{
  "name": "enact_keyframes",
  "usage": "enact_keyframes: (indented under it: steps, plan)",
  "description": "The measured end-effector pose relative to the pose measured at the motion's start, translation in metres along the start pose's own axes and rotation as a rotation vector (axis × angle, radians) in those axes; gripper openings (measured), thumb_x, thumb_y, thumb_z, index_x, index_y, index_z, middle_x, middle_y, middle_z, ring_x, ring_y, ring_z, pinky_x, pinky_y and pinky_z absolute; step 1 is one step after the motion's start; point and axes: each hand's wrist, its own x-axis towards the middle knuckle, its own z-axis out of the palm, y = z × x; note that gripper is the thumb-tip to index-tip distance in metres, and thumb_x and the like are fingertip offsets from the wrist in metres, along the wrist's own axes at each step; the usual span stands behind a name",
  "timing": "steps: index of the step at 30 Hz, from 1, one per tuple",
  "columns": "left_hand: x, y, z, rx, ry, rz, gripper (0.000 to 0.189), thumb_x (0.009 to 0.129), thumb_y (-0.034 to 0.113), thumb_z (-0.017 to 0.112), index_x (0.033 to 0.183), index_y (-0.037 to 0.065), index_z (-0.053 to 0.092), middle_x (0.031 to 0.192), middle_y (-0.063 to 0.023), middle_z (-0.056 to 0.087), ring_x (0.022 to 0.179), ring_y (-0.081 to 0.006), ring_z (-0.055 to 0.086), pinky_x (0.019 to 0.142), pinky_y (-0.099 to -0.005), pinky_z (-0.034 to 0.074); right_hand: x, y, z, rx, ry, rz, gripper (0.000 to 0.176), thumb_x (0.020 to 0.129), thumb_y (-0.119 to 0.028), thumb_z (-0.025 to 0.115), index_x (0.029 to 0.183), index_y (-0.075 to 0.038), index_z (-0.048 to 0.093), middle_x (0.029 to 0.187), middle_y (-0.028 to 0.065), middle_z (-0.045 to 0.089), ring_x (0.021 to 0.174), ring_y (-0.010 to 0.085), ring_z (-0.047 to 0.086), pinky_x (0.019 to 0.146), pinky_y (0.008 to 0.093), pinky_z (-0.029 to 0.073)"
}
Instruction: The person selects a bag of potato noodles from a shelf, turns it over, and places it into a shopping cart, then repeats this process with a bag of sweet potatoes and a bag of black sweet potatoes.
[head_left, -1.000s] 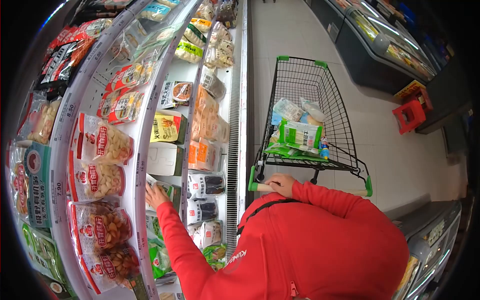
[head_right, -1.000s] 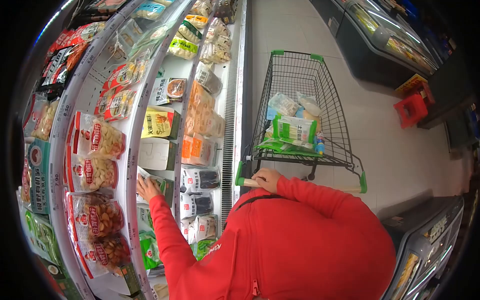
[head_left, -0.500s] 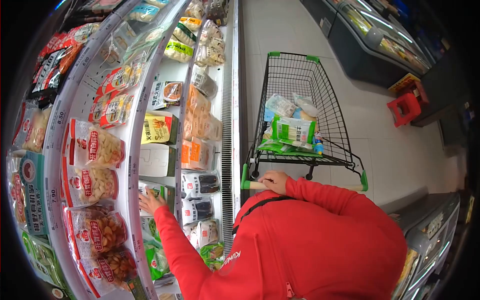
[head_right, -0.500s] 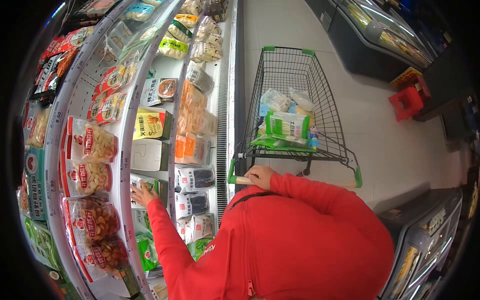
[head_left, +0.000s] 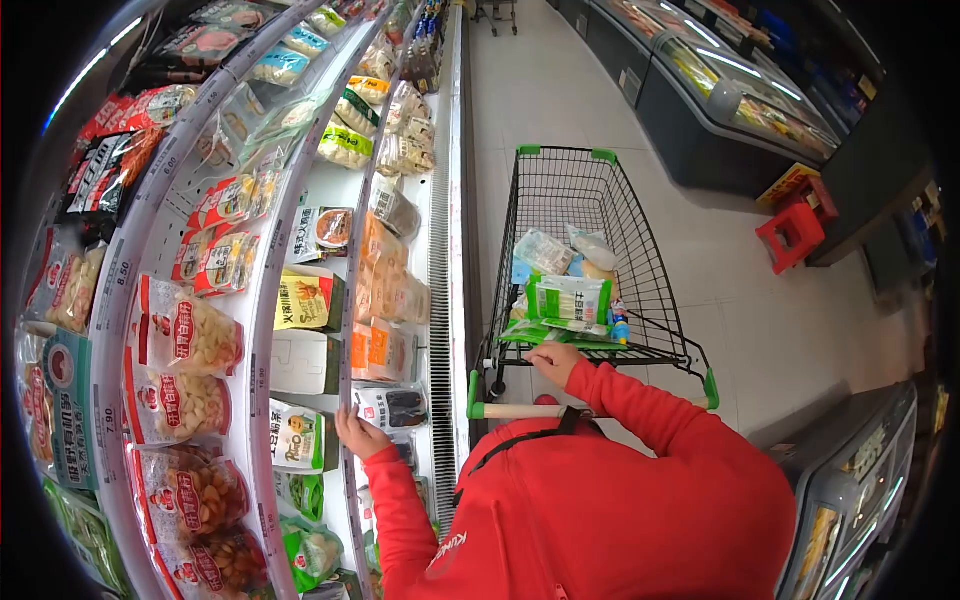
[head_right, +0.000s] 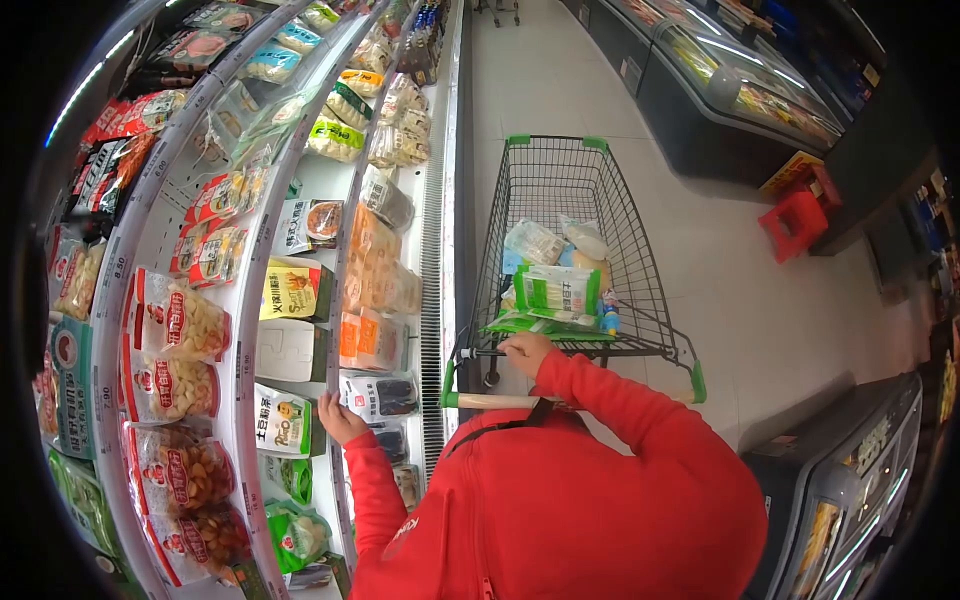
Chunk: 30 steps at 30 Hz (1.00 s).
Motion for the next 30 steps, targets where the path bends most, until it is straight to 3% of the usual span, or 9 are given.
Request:
enact_keyframes:
  steps: [2, 7, 9, 13, 16, 21, 23, 26, 30]
  plan:
    - [-0.04, 0.03, 0.018, -0.244, -0.093, -0.087, 0.021, 0.081, -0.007, 0.047, 0.094, 0.0, 0.062, 0.102, -0.017, 0.063, 0.098, -0.0337, 0.059, 0.089, -0.0392, 0.045, 0.026, 0.032, -0.01, -0.055, 0.096, 0.051, 0.025, 0.086, -0.025, 0.054, 0.097, -0.007, 0.068, 0.091, 0.0146, 0.066, 0.083, 0.0296, 0.063, 0.074, 0.0357, 0.049]
    - [-0.103, 0.092, 0.03, -0.679, -0.669, -0.366, 0.027, 0.079, -0.005, 0.045, 0.094, 0.005, 0.064, 0.085, -0.0155, 0.065, 0.084, -0.0307, 0.064, 0.072, -0.0347, 0.05, 0.083, 0.165, 0.013, -0.258, -0.407, 0.274, 0.029, 0.084, -0.03, 0.053, 0.095, -0.01, 0.07, 0.089, 0.0138, 0.067, 0.085, 0.0241, 0.064, 0.077, 0.0339, 0.048]
    - [-0.084, 0.099, 0.016, -0.547, -0.54, -0.137, 0.025, 0.079, -0.004, 0.046, 0.094, 0.004, 0.064, 0.086, -0.0157, 0.064, 0.082, -0.0305, 0.064, 0.072, -0.0349, 0.05, 0.091, 0.178, 0.028, -0.275, -0.473, 0.24, 0.03, 0.084, -0.03, 0.052, 0.097, -0.01, 0.069, 0.094, 0.0156, 0.067, 0.088, 0.0271, 0.063, 0.079, 0.0347, 0.048]
    - [-0.077, 0.091, 0.006, -0.505, -0.45, -0.172, 0.024, 0.079, -0.003, 0.046, 0.094, 0.004, 0.063, 0.087, -0.0155, 0.064, 0.08, -0.0301, 0.064, 0.071, -0.0351, 0.05, 0.114, 0.196, 0.055, -0.593, -0.747, -0.143, 0.039, 0.083, -0.036, 0.051, 0.106, -0.008, 0.064, 0.107, 0.0218, 0.062, 0.097, 0.0353, 0.06, 0.085, 0.0372, 0.046]
    - [-0.091, 0.099, 0.005, -0.492, -0.415, -0.299, 0.024, 0.079, -0.002, 0.046, 0.094, 0.004, 0.064, 0.086, -0.0148, 0.064, 0.081, -0.0295, 0.064, 0.072, -0.0355, 0.05, 0.12, 0.171, 0.067, -0.437, -0.551, 0.328, 0.054, 0.081, -0.045, 0.05, 0.115, -0.004, 0.059, 0.117, 0.0268, 0.056, 0.106, 0.0401, 0.054, 0.09, 0.0392, 0.043]
    - [-0.109, 0.1, 0.001, -0.444, -0.661, -0.305, 0.025, 0.08, 0.002, 0.046, 0.098, 0.006, 0.064, 0.092, -0.0145, 0.066, 0.085, -0.0303, 0.064, 0.075, -0.0379, 0.05, 0.121, 0.181, 0.072, -0.65, -0.482, 0.318, 0.067, 0.081, -0.054, 0.047, 0.123, -0.002, 0.052, 0.121, 0.0276, 0.053, 0.114, 0.0388, 0.051, 0.096, 0.0426, 0.04]
    - [-0.107, 0.098, -0.004, -0.371, -0.655, -0.305, 0.026, 0.08, 0.002, 0.046, 0.099, 0.006, 0.064, 0.092, -0.0142, 0.066, 0.085, -0.0312, 0.063, 0.076, -0.0389, 0.05, 0.125, 0.175, 0.068, -0.782, -0.66, 0.176, 0.062, 0.082, -0.049, 0.047, 0.127, -0.006, 0.05, 0.124, 0.0231, 0.053, 0.11, 0.0374, 0.054, 0.094, 0.0443, 0.042]
    - [-0.121, 0.086, 0.006, -0.404, -0.529, -0.273, 0.02, 0.08, 0.004, 0.05, 0.095, 0.005, 0.063, 0.092, -0.0154, 0.063, 0.091, -0.0338, 0.059, 0.08, -0.0397, 0.048, 0.15, 0.255, 0.085, -0.899, -0.757, 0.013, 0.047, 0.08, -0.039, 0.048, 0.112, -0.007, 0.061, 0.122, 0.0237, 0.053, 0.114, 0.0388, 0.049, 0.096, 0.0463, 0.039]
    - [-0.12, 0.085, 0.001, -0.396, -0.491, -0.314, 0.016, 0.083, 0.007, 0.051, 0.094, 0.004, 0.062, 0.093, -0.0159, 0.06, 0.093, -0.0336, 0.057, 0.082, -0.0397, 0.046, 0.137, 0.243, 0.066, -0.668, -0.398, 0.06, 0.025, 0.078, -0.02, 0.058, 0.086, 0.001, 0.069, 0.083, 0.0198, 0.068, 0.081, 0.0368, 0.065, 0.075, 0.0412, 0.05]
